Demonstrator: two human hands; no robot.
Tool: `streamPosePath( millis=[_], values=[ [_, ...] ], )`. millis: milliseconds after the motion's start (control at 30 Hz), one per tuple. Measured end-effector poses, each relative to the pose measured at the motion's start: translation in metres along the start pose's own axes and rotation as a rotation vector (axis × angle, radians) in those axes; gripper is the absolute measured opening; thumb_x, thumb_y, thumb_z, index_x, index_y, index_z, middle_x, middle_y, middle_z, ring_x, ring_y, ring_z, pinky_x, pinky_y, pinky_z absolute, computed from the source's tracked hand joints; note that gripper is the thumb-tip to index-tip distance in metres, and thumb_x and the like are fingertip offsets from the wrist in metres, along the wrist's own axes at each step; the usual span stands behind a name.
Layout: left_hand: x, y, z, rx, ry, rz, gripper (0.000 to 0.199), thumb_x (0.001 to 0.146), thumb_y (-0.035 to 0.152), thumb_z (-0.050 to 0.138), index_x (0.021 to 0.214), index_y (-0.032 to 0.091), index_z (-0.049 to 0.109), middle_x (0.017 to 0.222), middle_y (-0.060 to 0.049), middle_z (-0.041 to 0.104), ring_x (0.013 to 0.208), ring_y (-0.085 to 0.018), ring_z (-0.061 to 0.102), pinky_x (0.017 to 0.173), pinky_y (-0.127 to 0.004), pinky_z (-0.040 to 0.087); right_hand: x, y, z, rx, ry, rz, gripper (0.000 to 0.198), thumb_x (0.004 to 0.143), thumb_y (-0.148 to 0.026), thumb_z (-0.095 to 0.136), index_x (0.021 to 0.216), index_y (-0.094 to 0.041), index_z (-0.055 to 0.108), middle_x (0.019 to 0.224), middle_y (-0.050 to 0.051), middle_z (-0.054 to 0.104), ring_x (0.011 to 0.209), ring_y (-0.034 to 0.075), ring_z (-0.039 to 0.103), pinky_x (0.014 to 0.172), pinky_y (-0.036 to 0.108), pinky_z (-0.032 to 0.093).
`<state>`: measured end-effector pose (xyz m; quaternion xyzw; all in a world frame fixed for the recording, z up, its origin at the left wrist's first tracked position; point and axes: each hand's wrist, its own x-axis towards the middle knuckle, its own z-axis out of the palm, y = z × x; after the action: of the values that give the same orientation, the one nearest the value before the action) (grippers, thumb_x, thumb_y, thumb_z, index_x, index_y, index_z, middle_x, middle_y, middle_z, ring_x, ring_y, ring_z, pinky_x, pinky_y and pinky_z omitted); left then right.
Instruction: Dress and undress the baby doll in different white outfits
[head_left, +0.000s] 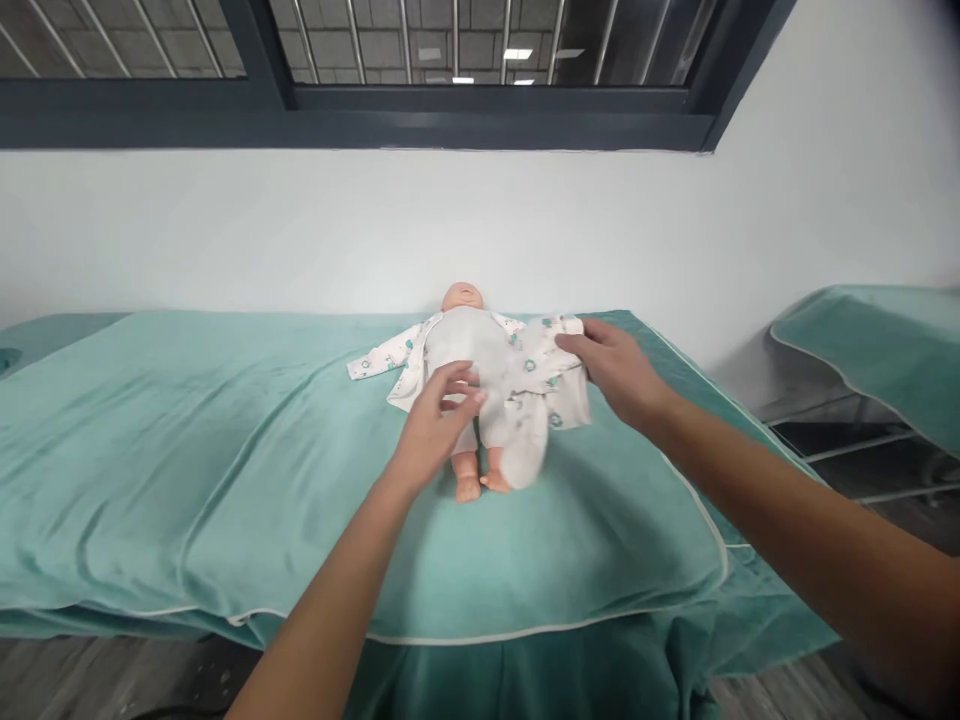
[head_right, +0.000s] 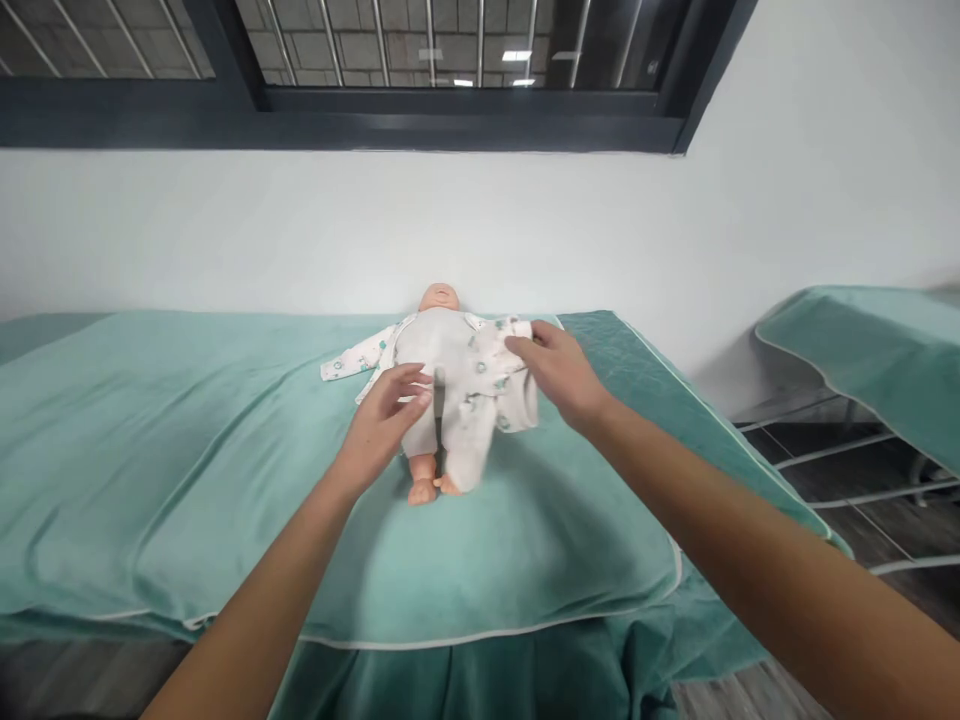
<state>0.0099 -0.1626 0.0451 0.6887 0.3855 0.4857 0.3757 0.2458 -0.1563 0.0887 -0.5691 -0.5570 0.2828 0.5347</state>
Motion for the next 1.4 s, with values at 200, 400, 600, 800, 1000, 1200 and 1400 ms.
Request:
streamPosePath(
  millis=[200,400,600,800,1000,1200,1400],
  values=[
    [-0.007,0.048,-0.004,0.060,-0.083,0.107,0.075,0.078,0.032,0.073,0.145,0.035,0.038,0.145,-0.007,0.043,0.123,-0.024,0.052,0.094,-0.036,0.051,-0.033,-0.058,0.047,0.423,-0.321,0.065,0.016,0.083,-0.041,0.063,0.082,-0.025,0.062,0.085,0.003,0.069,0.079,0.019,0.066,0.069,0.032,0.057],
    [-0.012,0.048,-0.018,0.104,-0.014,0.116,0.045,0.085,0.026,0.063,0.129,0.028,0.056,0.129,-0.005,0.059,0.107,-0.023,0.060,0.085,-0.034,0.053,-0.044,-0.069,0.053,0.296,-0.338,0.022,0.027,0.081,-0.044,0.066,0.065,-0.023,0.058,0.074,0.000,0.065,0.073,0.015,0.064,0.065,0.026,0.056],
    [-0.014,0.058,-0.017,0.005,-0.095,0.106,0.050,0.087,0.036,0.063,0.135,0.032,0.053,0.130,-0.005,0.060,0.102,-0.022,0.062,0.083,-0.034,0.053,-0.040,-0.068,0.043,0.212,-0.261,-0.048,0.032,0.084,-0.045,0.062,0.062,-0.023,0.057,0.067,-0.001,0.059,0.064,0.012,0.057,0.057,0.022,0.048],
    [-0.010,0.058,-0.014,0.144,-0.109,0.202,0.031,0.095,0.039,0.050,0.121,0.027,0.061,0.116,-0.005,0.063,0.100,-0.019,0.061,0.088,-0.033,0.050,-0.044,-0.070,0.036,0.262,-0.243,-0.030,0.029,0.082,-0.043,0.063,0.062,-0.021,0.059,0.069,0.000,0.061,0.067,0.012,0.058,0.058,0.022,0.048],
    [-0.007,0.056,-0.013,0.443,0.018,0.424,0.014,0.086,0.033,0.065,0.084,0.020,0.061,0.128,-0.008,0.053,0.120,-0.024,0.051,0.102,-0.039,0.042,-0.041,-0.067,0.032,0.187,-0.205,-0.065,0.030,0.083,-0.038,0.061,0.059,-0.020,0.058,0.061,-0.001,0.059,0.060,0.011,0.055,0.056,0.022,0.045],
    [0.008,0.072,-0.013,0.084,0.141,0.238,0.022,0.087,0.037,0.063,0.076,0.019,0.058,0.087,-0.002,0.063,0.085,-0.017,0.059,0.078,-0.030,0.048,-0.043,-0.072,0.027,0.107,-0.214,-0.305,0.014,0.088,-0.035,0.057,0.087,-0.024,0.065,0.100,0.002,0.068,0.095,0.017,0.063,0.078,0.030,0.052],
    [0.020,0.091,-0.013,-0.310,0.080,0.135,0.022,0.081,0.039,0.070,0.085,0.019,0.061,0.082,0.000,0.062,0.074,-0.013,0.056,0.069,-0.024,0.045,-0.044,-0.072,0.027,-0.112,-0.198,-0.473,0.038,0.077,-0.029,0.070,0.113,-0.029,0.056,0.122,0.003,0.061,0.113,0.023,0.057,0.091,0.038,0.048]
  ],
)
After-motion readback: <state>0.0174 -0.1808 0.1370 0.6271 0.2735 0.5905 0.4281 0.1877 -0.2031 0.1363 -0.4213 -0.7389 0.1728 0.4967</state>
